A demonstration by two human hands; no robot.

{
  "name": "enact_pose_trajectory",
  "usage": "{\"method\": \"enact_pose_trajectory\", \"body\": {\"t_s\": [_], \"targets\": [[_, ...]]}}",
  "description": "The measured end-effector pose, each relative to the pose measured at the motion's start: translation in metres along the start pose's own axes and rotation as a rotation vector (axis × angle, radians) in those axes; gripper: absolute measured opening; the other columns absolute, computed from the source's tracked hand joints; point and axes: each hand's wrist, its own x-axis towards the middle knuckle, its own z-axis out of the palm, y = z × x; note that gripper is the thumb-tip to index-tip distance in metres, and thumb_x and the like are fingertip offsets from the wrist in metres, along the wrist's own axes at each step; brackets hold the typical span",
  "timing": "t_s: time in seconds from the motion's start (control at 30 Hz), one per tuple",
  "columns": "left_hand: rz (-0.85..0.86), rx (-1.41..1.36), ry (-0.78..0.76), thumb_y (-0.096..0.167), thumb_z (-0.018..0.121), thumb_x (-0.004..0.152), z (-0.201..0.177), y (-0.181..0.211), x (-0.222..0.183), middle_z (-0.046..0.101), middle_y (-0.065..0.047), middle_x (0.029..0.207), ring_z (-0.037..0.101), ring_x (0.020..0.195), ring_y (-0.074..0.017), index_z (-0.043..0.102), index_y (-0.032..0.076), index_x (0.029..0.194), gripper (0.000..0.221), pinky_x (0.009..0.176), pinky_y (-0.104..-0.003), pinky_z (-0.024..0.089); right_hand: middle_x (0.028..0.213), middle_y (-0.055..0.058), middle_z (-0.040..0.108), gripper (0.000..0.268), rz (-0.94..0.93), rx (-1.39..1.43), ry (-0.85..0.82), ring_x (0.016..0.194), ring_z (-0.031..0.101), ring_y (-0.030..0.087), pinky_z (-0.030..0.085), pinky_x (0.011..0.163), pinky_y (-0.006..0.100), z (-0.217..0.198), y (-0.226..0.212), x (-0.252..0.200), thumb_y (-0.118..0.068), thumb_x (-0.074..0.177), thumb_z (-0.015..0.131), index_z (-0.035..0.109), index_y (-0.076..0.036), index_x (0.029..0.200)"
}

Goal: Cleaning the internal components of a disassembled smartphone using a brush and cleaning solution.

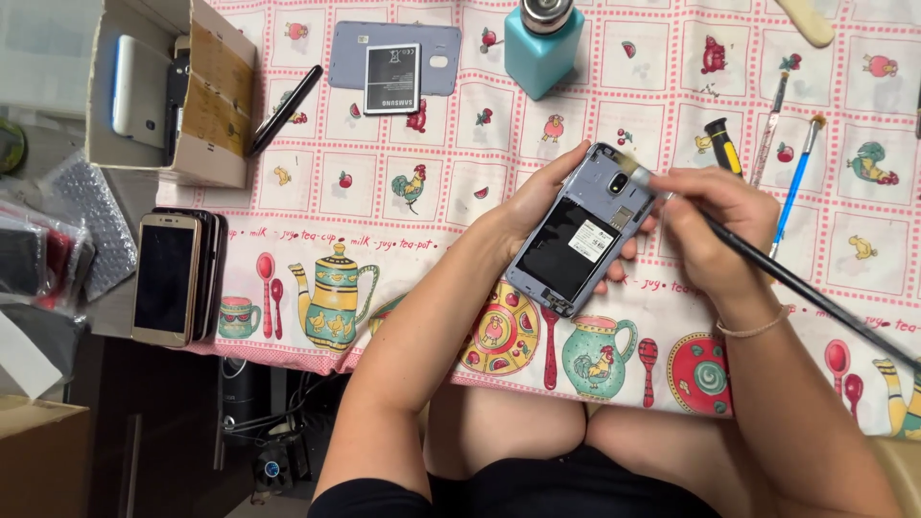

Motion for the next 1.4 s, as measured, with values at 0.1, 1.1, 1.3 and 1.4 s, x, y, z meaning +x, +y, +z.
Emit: {"method": "enact_pose_trajectory", "body": {"t_s": [0.1, 1.1, 1.3, 1.4], "targets": [[0.045, -0.001, 0.055, 0.085, 0.039, 0.09, 0.001, -0.002, 0.0, 0.067, -0.025, 0.107, 0.068, 0.093, -0.045, 0.059, -0.004, 0.129, 0.099, 0.085, -0.059, 0.053, 0.083, 0.01, 0.071, 0.015, -0.02, 0.061, -0.107, 0.087, 0.066, 0.02, 0.048, 0.118, 0.045, -0.002, 0.002, -0.002, -0.002, 0.095, 0.061, 0.073, 0.0, 0.103], [0.556, -0.02, -0.01, 0.082, 0.042, 0.099, -0.009, -0.011, 0.01, 0.067, -0.029, 0.127, 0.068, 0.112, -0.0433, 0.054, -0.005, 0.143, 0.098, 0.095, -0.063, 0.056, 0.112, 0.023, 0.071, 0.011, 0.135, 0.169, -0.021, 0.085, 0.07, 0.022, 0.056, 0.08, 0.028, 0.012, -0.007, -0.001, 0.004, 0.101, 0.059, 0.067, 0.007, 0.108], [0.825, 0.051, -0.075, 0.08, 0.03, 0.106, -0.017, -0.007, 0.011, 0.063, -0.033, 0.134, 0.066, 0.119, -0.0462, 0.05, -0.006, 0.147, 0.098, 0.109, -0.059, 0.045, 0.1, 0.012, 0.071, 0.01, 0.092, -0.02, -0.052, 0.078, 0.061, 0.011, 0.048, 0.074, 0.022, 0.016, -0.004, -0.005, 0.002, 0.1, 0.064, 0.071, 0.002, 0.107], [0.855, 0.014, -0.062, 0.082, 0.029, 0.106, -0.018, -0.008, 0.014, 0.066, -0.033, 0.13, 0.066, 0.116, -0.0472, 0.051, -0.006, 0.146, 0.099, 0.102, -0.061, 0.05, 0.113, 0.017, 0.072, 0.008, 0.101, 0.056, 0.004, 0.094, 0.069, 0.017, 0.054, 0.087, 0.023, 0.024, -0.014, -0.004, 0.005, 0.103, 0.064, 0.064, 0.003, 0.111]]}}
